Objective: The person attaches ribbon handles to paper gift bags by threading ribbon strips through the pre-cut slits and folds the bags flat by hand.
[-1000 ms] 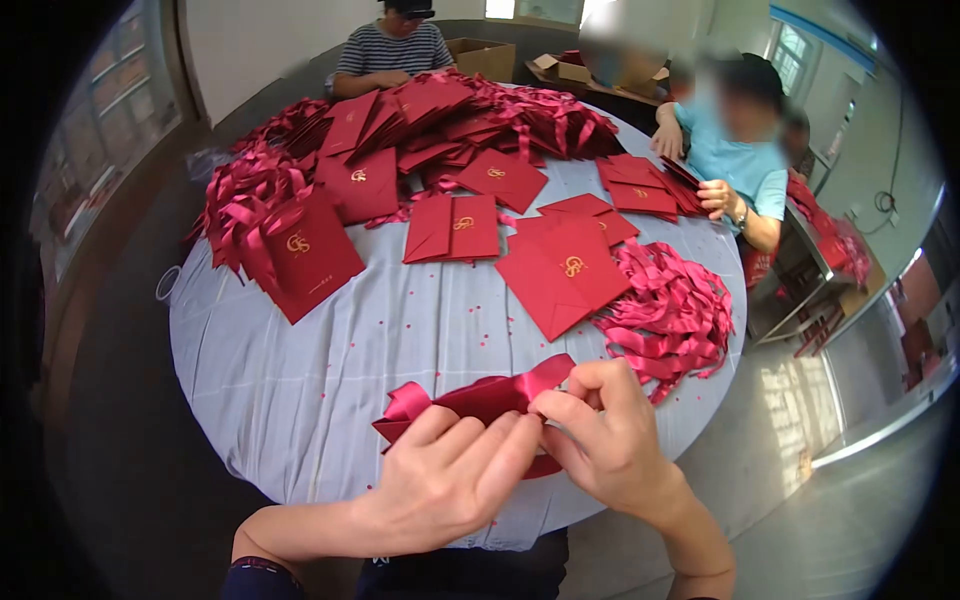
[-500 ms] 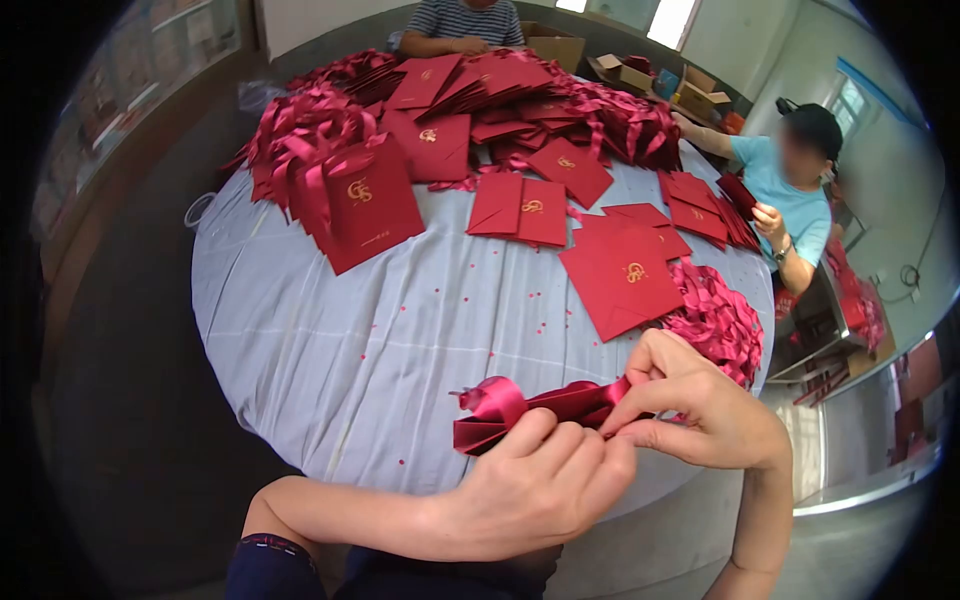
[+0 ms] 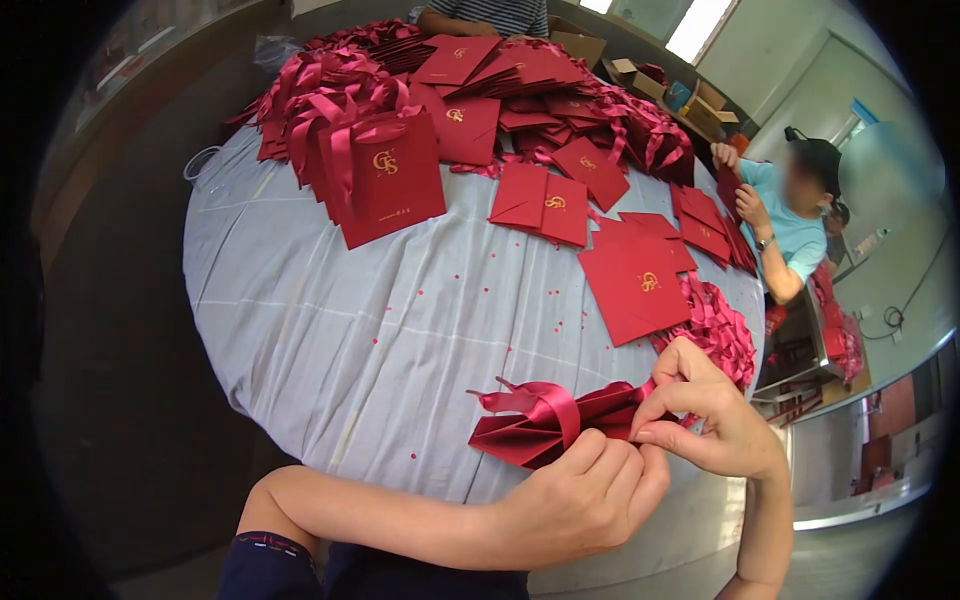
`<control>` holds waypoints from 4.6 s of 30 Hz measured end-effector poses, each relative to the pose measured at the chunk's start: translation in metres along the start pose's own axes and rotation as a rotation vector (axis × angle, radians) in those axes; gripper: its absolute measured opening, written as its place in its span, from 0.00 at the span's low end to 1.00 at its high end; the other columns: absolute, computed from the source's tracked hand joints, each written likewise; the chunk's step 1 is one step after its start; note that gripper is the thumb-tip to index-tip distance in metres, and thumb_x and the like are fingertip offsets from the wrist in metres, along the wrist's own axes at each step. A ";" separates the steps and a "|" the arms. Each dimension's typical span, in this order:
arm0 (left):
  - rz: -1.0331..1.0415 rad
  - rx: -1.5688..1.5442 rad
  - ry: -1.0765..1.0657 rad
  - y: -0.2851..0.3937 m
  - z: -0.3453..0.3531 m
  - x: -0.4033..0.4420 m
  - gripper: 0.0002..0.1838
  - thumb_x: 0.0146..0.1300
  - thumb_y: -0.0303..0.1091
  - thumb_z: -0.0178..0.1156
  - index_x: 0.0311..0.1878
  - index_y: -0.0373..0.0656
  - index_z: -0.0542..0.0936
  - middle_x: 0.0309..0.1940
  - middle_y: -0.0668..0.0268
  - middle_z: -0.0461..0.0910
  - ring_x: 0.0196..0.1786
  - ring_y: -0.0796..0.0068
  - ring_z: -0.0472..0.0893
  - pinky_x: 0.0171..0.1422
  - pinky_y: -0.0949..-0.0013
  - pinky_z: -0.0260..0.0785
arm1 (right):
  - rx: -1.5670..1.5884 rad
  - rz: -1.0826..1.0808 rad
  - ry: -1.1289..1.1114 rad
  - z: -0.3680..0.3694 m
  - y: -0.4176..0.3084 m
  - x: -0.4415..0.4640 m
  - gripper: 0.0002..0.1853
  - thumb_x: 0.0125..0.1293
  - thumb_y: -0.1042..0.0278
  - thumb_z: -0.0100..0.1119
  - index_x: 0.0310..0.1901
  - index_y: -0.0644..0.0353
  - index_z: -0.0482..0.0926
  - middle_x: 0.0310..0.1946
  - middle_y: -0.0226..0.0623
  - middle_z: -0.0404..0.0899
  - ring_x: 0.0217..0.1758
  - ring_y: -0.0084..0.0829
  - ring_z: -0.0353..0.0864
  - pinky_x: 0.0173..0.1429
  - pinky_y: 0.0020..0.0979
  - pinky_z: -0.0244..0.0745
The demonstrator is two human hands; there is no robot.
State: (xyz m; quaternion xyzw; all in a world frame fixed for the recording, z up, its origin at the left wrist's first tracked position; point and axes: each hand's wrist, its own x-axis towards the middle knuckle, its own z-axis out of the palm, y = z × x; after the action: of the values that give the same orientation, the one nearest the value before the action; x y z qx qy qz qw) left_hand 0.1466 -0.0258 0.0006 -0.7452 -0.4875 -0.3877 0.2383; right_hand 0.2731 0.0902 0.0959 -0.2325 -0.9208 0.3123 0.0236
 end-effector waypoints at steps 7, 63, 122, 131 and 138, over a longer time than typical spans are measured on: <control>0.020 0.002 0.005 0.000 0.003 -0.001 0.12 0.57 0.33 0.54 0.38 0.32 0.75 0.23 0.68 0.68 0.26 0.76 0.66 0.34 0.72 0.57 | 0.089 -0.002 0.115 0.009 0.007 -0.006 0.07 0.51 0.68 0.70 0.30 0.58 0.82 0.33 0.30 0.60 0.41 0.29 0.62 0.46 0.28 0.59; -0.647 -0.890 -0.803 -0.098 0.021 -0.010 0.09 0.63 0.24 0.62 0.40 0.35 0.71 0.23 0.63 0.79 0.28 0.81 0.76 0.34 0.73 0.69 | 0.484 0.020 0.656 0.118 0.090 0.054 0.11 0.62 0.66 0.62 0.29 0.67 0.80 0.25 0.41 0.77 0.29 0.31 0.76 0.36 0.33 0.70; -1.070 -0.560 -0.709 -0.108 -0.027 -0.046 0.25 0.73 0.47 0.48 0.30 0.32 0.75 0.20 0.61 0.71 0.28 0.72 0.69 0.37 0.66 0.65 | 0.626 -0.078 0.703 0.142 0.080 0.040 0.06 0.72 0.78 0.50 0.48 0.67 0.71 0.38 0.35 0.80 0.41 0.19 0.80 0.44 0.22 0.77; -1.218 -1.175 -0.665 -0.120 -0.005 -0.034 0.14 0.68 0.41 0.59 0.45 0.39 0.81 0.36 0.72 0.81 0.40 0.85 0.76 0.50 0.75 0.68 | 0.839 -0.062 0.632 0.137 0.078 0.041 0.08 0.72 0.69 0.53 0.46 0.65 0.74 0.35 0.32 0.80 0.38 0.19 0.79 0.43 0.21 0.75; -1.208 -1.406 -0.651 -0.125 0.015 -0.011 0.18 0.65 0.35 0.61 0.56 0.38 0.76 0.41 0.66 0.84 0.45 0.77 0.82 0.56 0.72 0.71 | 1.312 0.090 0.481 0.129 0.082 0.043 0.16 0.73 0.58 0.52 0.49 0.63 0.77 0.34 0.30 0.79 0.37 0.17 0.77 0.43 0.22 0.76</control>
State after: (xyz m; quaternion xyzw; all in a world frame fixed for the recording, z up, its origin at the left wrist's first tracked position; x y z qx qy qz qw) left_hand 0.0350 0.0303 -0.0201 -0.4129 -0.4866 -0.4219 -0.6439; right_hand 0.2448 0.0939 -0.0604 -0.2707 -0.5009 0.7443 0.3491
